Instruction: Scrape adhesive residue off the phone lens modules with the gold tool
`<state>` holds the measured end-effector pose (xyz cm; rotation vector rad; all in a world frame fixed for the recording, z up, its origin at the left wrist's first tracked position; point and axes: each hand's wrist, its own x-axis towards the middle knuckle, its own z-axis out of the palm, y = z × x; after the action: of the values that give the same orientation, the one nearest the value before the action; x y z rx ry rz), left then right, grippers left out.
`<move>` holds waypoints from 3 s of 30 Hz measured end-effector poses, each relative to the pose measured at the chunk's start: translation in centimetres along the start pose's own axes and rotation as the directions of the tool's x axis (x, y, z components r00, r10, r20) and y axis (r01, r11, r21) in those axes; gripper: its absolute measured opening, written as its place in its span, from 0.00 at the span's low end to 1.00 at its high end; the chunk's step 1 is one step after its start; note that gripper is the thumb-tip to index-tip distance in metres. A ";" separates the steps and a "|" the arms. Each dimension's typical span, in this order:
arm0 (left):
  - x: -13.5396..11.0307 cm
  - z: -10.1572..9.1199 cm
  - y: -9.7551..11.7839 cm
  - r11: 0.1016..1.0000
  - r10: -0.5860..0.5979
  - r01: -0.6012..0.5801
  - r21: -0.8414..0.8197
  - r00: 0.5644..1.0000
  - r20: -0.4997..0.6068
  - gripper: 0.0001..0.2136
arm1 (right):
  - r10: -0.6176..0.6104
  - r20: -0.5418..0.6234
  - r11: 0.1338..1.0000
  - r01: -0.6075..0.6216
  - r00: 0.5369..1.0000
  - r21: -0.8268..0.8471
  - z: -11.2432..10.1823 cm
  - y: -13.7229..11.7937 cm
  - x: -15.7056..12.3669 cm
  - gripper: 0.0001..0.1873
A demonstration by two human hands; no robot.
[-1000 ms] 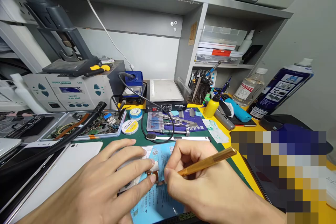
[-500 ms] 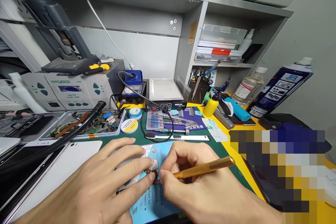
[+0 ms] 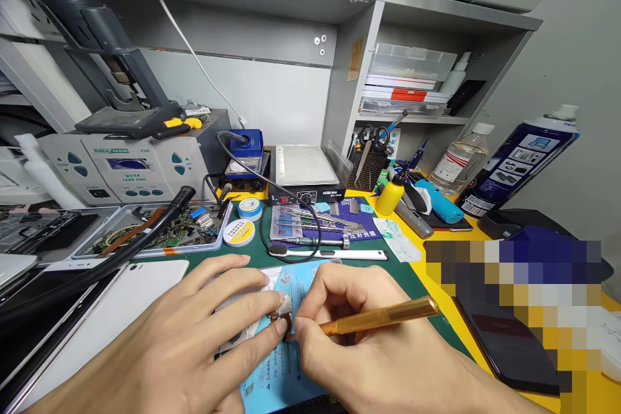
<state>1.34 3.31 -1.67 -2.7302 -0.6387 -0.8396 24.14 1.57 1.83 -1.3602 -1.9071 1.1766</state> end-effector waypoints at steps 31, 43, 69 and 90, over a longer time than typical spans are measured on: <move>0.1 1.1 -0.3 1.000 -0.012 0.013 0.013 1.000 -0.019 0.11 | 0.017 -0.055 0.999 -0.015 0.998 0.039 -0.4 -0.3 0.1 0.13; 0.0 -0.3 -0.2 0.998 0.027 -0.028 -0.057 0.999 -0.029 0.15 | 0.242 0.070 0.796 -0.239 0.968 0.557 -1.2 1.0 1.7 0.19; 3.8 -1.7 2.8 0.972 -0.235 0.230 -0.048 0.950 -0.205 0.09 | -0.069 0.233 0.668 -0.128 0.970 0.733 -2.2 1.9 2.9 0.13; 5.2 -6.6 3.7 0.475 -0.811 0.828 -0.297 0.543 0.218 0.27 | -0.226 -0.071 0.805 0.227 0.972 0.549 -1.8 1.8 4.3 0.13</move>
<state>3.69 -0.31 6.38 -2.6473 -2.1291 -1.1580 24.90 6.39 0.88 -0.7905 -1.4942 1.4497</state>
